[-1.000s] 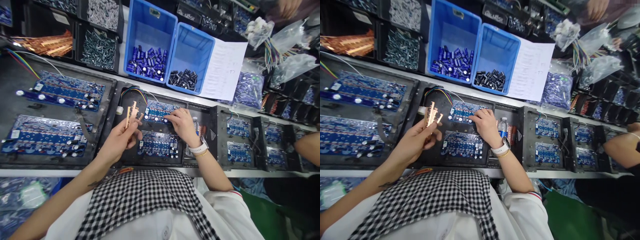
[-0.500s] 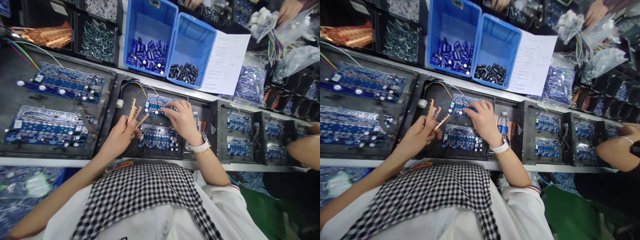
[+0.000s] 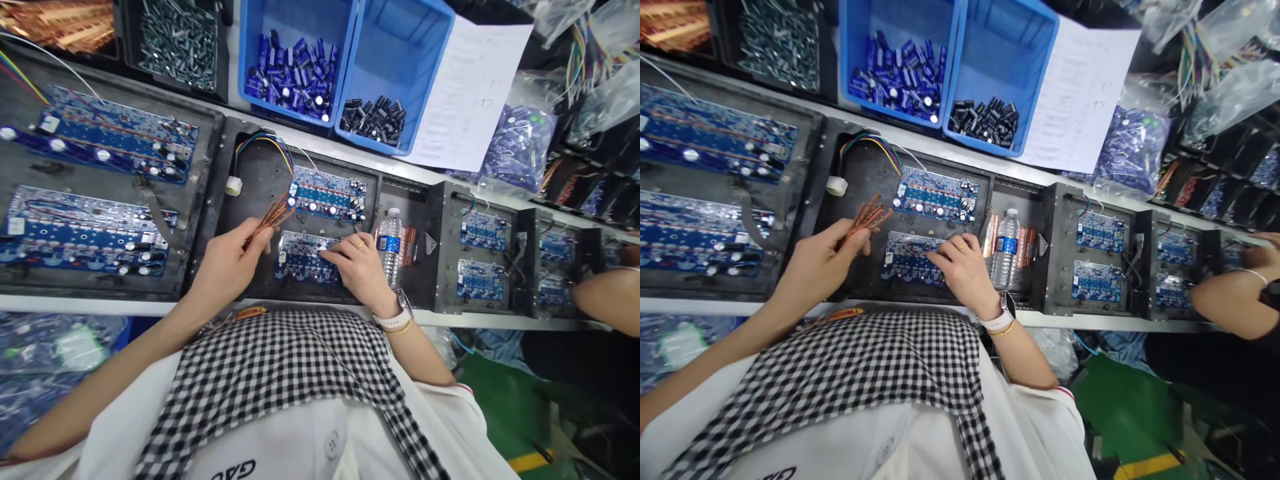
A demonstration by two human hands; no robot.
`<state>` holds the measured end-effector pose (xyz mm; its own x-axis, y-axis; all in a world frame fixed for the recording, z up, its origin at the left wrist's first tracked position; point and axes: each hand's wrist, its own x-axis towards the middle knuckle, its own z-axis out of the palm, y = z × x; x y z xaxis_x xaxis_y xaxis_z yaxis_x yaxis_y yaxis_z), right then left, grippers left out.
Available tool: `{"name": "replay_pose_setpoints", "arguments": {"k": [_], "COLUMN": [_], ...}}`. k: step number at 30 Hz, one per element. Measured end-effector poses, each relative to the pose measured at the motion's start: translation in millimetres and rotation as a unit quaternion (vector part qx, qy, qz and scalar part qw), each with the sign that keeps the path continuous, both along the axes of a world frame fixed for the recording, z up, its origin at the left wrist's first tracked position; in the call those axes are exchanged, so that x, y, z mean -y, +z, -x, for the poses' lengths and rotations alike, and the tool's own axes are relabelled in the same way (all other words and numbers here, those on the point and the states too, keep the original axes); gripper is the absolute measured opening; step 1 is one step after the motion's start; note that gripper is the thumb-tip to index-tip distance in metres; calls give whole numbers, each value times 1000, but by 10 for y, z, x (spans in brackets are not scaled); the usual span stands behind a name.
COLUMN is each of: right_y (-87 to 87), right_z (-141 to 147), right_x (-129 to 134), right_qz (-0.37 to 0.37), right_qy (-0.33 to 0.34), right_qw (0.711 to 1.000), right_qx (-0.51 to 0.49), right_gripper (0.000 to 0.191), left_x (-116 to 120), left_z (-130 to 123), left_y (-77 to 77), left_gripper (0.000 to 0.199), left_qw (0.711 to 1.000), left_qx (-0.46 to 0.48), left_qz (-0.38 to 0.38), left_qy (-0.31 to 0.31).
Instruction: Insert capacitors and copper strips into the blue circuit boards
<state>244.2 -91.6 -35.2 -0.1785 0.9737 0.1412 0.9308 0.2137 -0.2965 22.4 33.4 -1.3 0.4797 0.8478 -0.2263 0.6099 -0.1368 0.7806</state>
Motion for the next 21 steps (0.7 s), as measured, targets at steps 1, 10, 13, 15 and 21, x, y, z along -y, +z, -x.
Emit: {"name": "replay_pose_setpoints", "arguments": {"k": [1,10,13,15,21], "right_y": [-25,279,464,500,236], "right_z": [-2,166,298,320,204], "right_x": [5,10,-20,-11,227], "right_qz": [-1,-35,-96,-103,-54], "right_qy": [-4,-35,8,35,-33], "right_qw": [1000,999,995,994,997], "right_qx": [1,15,-20,-34,-44], "right_gripper": [28,30,30,25,28], "left_x": [21,171,230,249,143], "left_z": [8,31,-57,-95,20], "left_y": [6,6,47,66,-59], "left_gripper": [31,29,34,37,42], "left_qw": [1000,994,943,900,977], "left_qx": [-9,43,131,156,155], "left_qz": [-8,104,305,405,118], "left_qy": [-8,4,-10,-30,87]}}
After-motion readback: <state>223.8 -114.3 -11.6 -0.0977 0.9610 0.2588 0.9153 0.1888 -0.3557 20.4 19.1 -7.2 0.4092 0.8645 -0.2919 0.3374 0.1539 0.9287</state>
